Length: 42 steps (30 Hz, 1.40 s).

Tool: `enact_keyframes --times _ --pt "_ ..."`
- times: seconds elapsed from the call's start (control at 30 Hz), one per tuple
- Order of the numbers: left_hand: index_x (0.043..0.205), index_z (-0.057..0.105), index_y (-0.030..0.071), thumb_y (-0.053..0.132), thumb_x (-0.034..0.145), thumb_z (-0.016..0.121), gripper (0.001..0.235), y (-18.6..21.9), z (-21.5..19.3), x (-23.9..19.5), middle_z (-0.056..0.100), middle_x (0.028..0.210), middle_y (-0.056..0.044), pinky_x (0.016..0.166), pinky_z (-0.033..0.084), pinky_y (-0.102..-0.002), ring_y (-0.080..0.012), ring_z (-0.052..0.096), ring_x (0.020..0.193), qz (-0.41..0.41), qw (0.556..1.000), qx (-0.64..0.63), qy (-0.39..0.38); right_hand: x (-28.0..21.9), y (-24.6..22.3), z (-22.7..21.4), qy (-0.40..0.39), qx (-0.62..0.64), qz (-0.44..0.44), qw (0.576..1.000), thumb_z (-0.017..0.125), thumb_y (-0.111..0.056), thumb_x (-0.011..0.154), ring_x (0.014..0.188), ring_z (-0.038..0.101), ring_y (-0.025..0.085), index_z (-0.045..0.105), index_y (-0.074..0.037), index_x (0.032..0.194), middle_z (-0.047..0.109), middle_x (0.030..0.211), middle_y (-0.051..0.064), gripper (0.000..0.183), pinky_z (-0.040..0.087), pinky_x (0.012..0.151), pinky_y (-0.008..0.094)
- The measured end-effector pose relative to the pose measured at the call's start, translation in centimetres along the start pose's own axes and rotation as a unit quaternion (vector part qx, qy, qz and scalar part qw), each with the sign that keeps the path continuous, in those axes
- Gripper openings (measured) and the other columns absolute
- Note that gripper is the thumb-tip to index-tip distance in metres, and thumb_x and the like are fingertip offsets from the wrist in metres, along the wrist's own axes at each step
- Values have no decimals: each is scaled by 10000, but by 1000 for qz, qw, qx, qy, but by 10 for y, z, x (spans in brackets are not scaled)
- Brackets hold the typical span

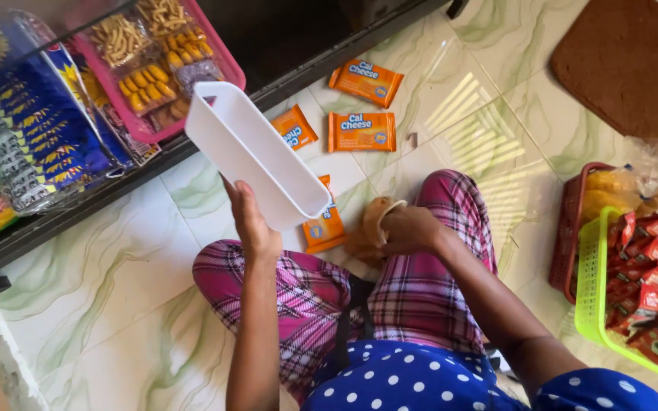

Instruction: Organize snacks and wipe a plastic container with a cloth.

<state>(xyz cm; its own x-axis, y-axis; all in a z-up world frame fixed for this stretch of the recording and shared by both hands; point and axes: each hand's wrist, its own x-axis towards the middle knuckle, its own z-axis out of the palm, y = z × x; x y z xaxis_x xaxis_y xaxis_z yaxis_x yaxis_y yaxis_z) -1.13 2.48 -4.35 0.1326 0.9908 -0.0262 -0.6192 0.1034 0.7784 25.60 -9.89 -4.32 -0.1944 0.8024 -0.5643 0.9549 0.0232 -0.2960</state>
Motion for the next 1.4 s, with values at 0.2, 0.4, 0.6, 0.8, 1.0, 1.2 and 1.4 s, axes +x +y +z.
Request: enact_keyframes --times 0.2,0.4,0.6,0.8,1.0,1.2,1.4 --pt "1669 37 154 434 1035 532 852 -34 16 -7 271 1664 -133 1213 317 -481 -300 337 1496 -61 995 -64 -55 -28 -65 -82 224 376 -154 886 829 -284 768 1189 595 370 511 -49 1395 398 1505 211 741 639 769 431" --pt "1668 6 156 367 1061 523 825 -18 36 21 274 1685 -99 1200 326 -447 -263 340 1517 -75 988 26 -135 73 -13 -22 499 305 -145 798 777 12 870 1132 707 280 741 -14 974 644 1357 169 114 582 856 363" --pt "1604 334 67 168 1022 615 654 -66 -63 31 601 1414 -174 1093 495 -378 -261 617 1301 7 951 273 -145 139 62 -143 591 148 -79 789 760 41 819 928 740 318 779 -39 945 656 1303 193 150 583 741 367" --pt "1498 481 21 118 970 658 565 -75 -83 49 669 1231 -140 1013 548 -363 -219 665 1083 49 956 288 -23 214 112 -206 601 65 -104 790 715 -32 827 1037 699 431 777 -40 904 628 1309 228 100 571 895 464" --pt "1486 492 22 130 969 674 558 -92 -95 56 676 1221 -128 999 541 -355 -203 665 1074 14 959 282 -28 274 148 -215 576 23 -66 814 746 -64 840 968 689 443 762 -32 864 624 1272 233 43 563 846 493" --pt "1473 507 31 152 967 669 546 -89 -93 58 682 1211 -125 998 543 -357 -204 673 1104 0 959 284 -15 290 165 -217 559 8 -7 829 771 -107 802 929 687 430 772 -64 857 612 1295 190 69 558 798 504" --pt "1472 499 45 147 921 675 588 -95 -96 63 688 1186 -124 906 562 -363 -207 677 1045 -32 955 294 -10 269 138 -227 581 -98 55 806 775 -116 764 1205 607 386 780 -140 1005 550 1403 118 242 587 814 465"
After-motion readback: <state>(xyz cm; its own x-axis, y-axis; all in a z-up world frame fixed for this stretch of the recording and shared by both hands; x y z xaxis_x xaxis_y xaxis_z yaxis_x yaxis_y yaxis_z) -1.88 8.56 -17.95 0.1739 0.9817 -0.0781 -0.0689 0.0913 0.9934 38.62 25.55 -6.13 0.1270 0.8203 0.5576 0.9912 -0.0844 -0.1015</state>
